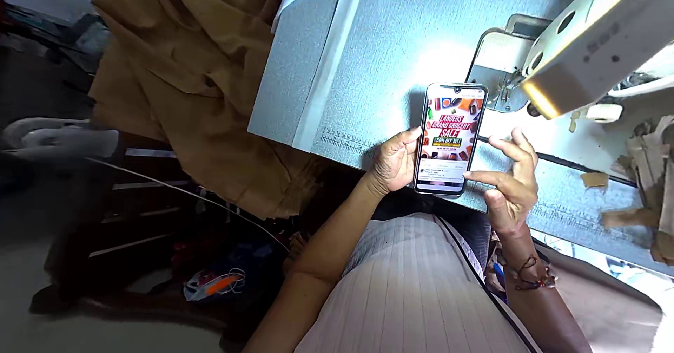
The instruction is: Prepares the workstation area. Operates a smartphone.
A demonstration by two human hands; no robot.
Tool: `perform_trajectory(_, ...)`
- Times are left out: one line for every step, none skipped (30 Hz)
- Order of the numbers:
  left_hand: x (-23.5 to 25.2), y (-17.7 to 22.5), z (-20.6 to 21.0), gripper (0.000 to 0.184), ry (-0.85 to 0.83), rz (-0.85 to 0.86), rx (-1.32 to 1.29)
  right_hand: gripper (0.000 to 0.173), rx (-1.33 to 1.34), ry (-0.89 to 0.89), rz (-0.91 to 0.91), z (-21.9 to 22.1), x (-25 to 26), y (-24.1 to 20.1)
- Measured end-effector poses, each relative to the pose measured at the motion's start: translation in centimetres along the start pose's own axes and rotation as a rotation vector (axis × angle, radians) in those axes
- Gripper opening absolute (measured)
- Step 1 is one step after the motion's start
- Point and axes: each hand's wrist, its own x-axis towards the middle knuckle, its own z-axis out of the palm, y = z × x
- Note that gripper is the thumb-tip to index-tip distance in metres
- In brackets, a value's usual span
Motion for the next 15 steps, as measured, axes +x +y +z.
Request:
perform_trajectory(0.0, 0.0, 0.0, 0.038, 0.001, 0.0, 0.001, 0.053, 0.002, -0.022, 0.001, 0.0, -0.1, -0.1)
perform_trajectory(0.0, 0.1, 0.1, 0.038, 0.003, -0.003, 0.004, 0.053, 0.01, -0.046, 0.005, -0.1, -0.4, -0.3)
perform_trajectory(0.0, 0.1, 0.1, 0.038, 0.001, -0.004, 0.003, 0.052, 0.015, -0.072, 0.01, -0.1, -0.6, -0.6)
perform_trajectory(0.0, 0.1, 0.0, 0.038, -0.007, -0.002, 0.002, 0.052, 0.014, -0.096, 0.009, -0.1, -0.7, -0.8)
perform_trajectory(0.1, 0.1, -0.1, 0.038, -0.03, 0.002, 0.007, 0.052, 0.002, -0.119, 0.009, 0.0, -0.7, -1.0)
perform_trajectory(0.1, 0.1, -0.1, 0.038, -0.046, 0.007, 0.012, 0.052, -0.024, -0.131, 0.014, 0.0, -0.6, -1.2)
perform_trajectory(0.1, 0.1, -0.2, 0.038, -0.057, 0.008, 0.021, 0.054, -0.06, -0.131, 0.03, 0.0, -0.6, -1.4)
perform_trajectory(0.0, 0.0, -0.1, 0.039, -0.057, 0.008, 0.026, 0.056, -0.094, -0.13, 0.057, 0.0, -0.5, -1.6)
perform_trajectory(0.1, 0.1, -0.1, 0.04, -0.059, 0.012, 0.028, 0.058, -0.127, -0.12, 0.084, 0.1, -0.3, -1.6)
perform_trajectory(0.1, 0.1, 0.0, 0.04, -0.055, 0.017, 0.029, 0.06, -0.159, -0.105, 0.113, 0.1, 0.0, -1.5)
perform_trajectory(0.1, 0.2, 0.1, 0.041, -0.053, 0.019, 0.031, 0.062, -0.188, -0.097, 0.142, 0.1, 0.1, -1.5)
perform_trajectory(0.1, 0.2, 0.2, 0.041, -0.042, 0.022, 0.038, 0.063, -0.21, -0.087, 0.159, 0.0, 0.2, -1.5)
perform_trajectory(0.1, 0.2, 0.2, 0.041, -0.034, 0.025, 0.043, 0.065, -0.225, -0.077, 0.164, -0.1, 0.3, -1.5)
perform_trajectory(0.1, 0.2, 0.3, 0.041, -0.032, 0.03, 0.043, 0.065, -0.233, -0.069, 0.158, -0.1, 0.2, -1.6)
perform_trajectory(0.1, 0.2, 0.3, 0.04, -0.032, 0.033, 0.041, 0.065, -0.228, -0.062, 0.15, -0.2, 0.1, -1.6)
